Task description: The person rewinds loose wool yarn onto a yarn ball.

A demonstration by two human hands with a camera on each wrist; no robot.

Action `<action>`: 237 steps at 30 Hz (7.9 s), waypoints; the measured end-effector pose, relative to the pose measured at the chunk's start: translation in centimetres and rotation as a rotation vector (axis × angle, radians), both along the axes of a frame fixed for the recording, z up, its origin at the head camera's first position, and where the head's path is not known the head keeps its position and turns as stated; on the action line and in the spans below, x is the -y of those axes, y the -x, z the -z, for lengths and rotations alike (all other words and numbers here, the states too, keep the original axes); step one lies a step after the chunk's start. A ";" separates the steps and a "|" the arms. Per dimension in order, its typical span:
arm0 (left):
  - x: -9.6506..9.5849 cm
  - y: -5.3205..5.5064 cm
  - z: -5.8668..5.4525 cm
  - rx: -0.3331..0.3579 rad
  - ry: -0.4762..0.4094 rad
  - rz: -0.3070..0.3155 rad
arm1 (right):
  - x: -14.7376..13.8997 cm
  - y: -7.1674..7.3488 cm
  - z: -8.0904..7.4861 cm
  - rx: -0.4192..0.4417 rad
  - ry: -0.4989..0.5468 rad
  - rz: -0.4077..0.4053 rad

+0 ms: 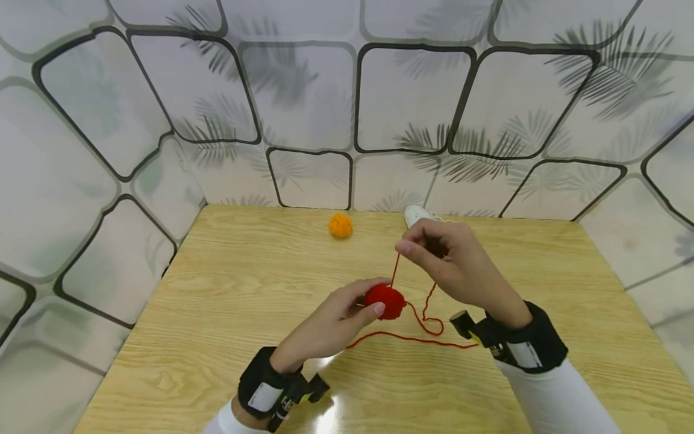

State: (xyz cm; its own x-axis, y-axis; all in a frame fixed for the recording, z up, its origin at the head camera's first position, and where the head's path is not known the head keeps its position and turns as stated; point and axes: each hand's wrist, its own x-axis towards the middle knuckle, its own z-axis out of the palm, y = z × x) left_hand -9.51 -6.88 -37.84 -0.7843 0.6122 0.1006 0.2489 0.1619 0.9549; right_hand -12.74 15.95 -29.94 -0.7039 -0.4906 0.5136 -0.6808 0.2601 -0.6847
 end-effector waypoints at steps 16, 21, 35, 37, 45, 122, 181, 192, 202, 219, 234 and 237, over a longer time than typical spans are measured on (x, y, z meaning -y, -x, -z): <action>-0.6 -2.6 -1.1 -0.204 -0.332 -0.142 | 2.0 3.0 6.1 0.241 0.018 -0.014; -0.6 -2.2 -1.3 -0.374 -0.237 -0.236 | 2.5 1.7 7.6 0.321 -0.024 -0.037; 0.0 -0.3 -0.4 -0.532 0.112 -0.444 | 2.1 -3.4 5.9 0.039 -0.255 -0.034; 0.0 -0.2 -0.1 -0.506 0.144 -0.420 | 1.7 -3.5 4.7 0.007 -0.222 -0.059; -0.2 -0.9 0.4 -0.351 0.123 -0.176 | 0.9 -1.2 1.3 -0.098 -0.061 -0.035; -0.6 -2.8 -1.2 -0.240 -0.271 -0.098 | 0.5 2.0 4.4 0.182 0.067 0.018; -0.7 -2.2 -1.4 -0.168 -0.393 -0.178 | 0.8 0.8 9.7 0.452 0.084 -0.034; 0.4 -0.3 -1.7 -0.474 -0.118 -0.446 | 1.4 -3.4 10.0 0.306 -0.074 -0.086; 0.4 0.6 0.2 -0.453 0.184 -0.392 | 0.9 -5.8 6.4 0.162 -0.081 -0.071; -0.9 -1.9 0.9 -0.305 0.165 -0.080 | -0.5 -1.7 3.0 0.036 -0.019 0.093; -0.8 -3.6 -0.3 -0.417 -0.134 -0.164 | 0.3 0.9 8.3 0.312 0.015 0.060; -0.7 -3.3 -0.7 -0.452 -0.183 -0.210 | 0.7 0.3 9.2 0.369 0.010 0.028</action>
